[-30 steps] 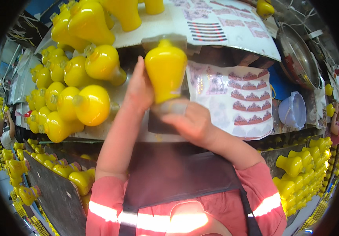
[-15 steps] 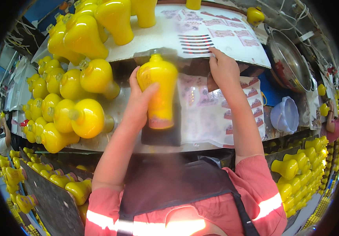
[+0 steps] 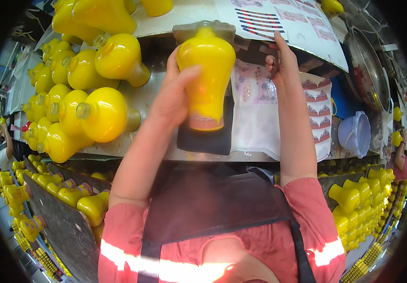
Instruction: The person repeatedly applies adhesive labels to the necks of yellow plastic bottles. They pick up a bottle, smooth a label around its neck, and place it back on the table. The process is repeated for multiple bottles in a continuous loop.
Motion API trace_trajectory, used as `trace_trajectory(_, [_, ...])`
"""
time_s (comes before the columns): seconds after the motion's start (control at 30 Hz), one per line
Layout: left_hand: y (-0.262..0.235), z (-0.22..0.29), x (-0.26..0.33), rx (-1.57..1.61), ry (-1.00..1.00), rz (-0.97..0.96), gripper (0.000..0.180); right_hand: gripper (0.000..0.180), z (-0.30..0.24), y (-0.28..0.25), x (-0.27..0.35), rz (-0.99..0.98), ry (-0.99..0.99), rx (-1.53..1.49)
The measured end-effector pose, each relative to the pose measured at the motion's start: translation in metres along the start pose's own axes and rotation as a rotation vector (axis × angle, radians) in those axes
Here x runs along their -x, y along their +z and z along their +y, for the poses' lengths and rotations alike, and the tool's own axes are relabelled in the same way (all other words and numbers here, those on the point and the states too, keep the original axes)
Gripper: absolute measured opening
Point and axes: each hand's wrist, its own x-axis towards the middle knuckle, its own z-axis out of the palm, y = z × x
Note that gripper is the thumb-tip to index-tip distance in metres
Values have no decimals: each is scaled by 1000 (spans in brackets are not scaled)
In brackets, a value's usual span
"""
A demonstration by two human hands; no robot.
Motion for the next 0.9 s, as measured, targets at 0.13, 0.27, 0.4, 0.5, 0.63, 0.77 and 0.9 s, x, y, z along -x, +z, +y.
trace_trajectory(0.13, [6, 2, 1, -158, 37, 66, 89, 41, 3, -5, -5, 13, -56, -1])
trace_trajectory(0.27, [12, -1, 3, -512, 121, 115, 96, 32, 4, -18, 6, -58, -103, 54])
trace_trajectory(0.4, [17, -2, 4, -1053, 291, 206, 118, 24, -13, -14, 30, -15, -174, 74])
trace_trajectory(0.5, [21, -3, 9, -1177, 350, 208, 121, 21, -35, -6, 59, -50, -291, 158])
trace_trajectory(0.63, [25, 0, 12, -1246, 400, 190, 113, 23, -69, 3, 89, -230, -270, 418])
trace_trajectory(0.77, [23, 5, 13, -1265, 377, 190, 95, 25, -85, -2, 90, -318, -241, 448])
trace_trajectory(0.9, [21, 12, 9, -1294, 410, 167, 84, 40, -60, -9, 62, -157, -215, 304])
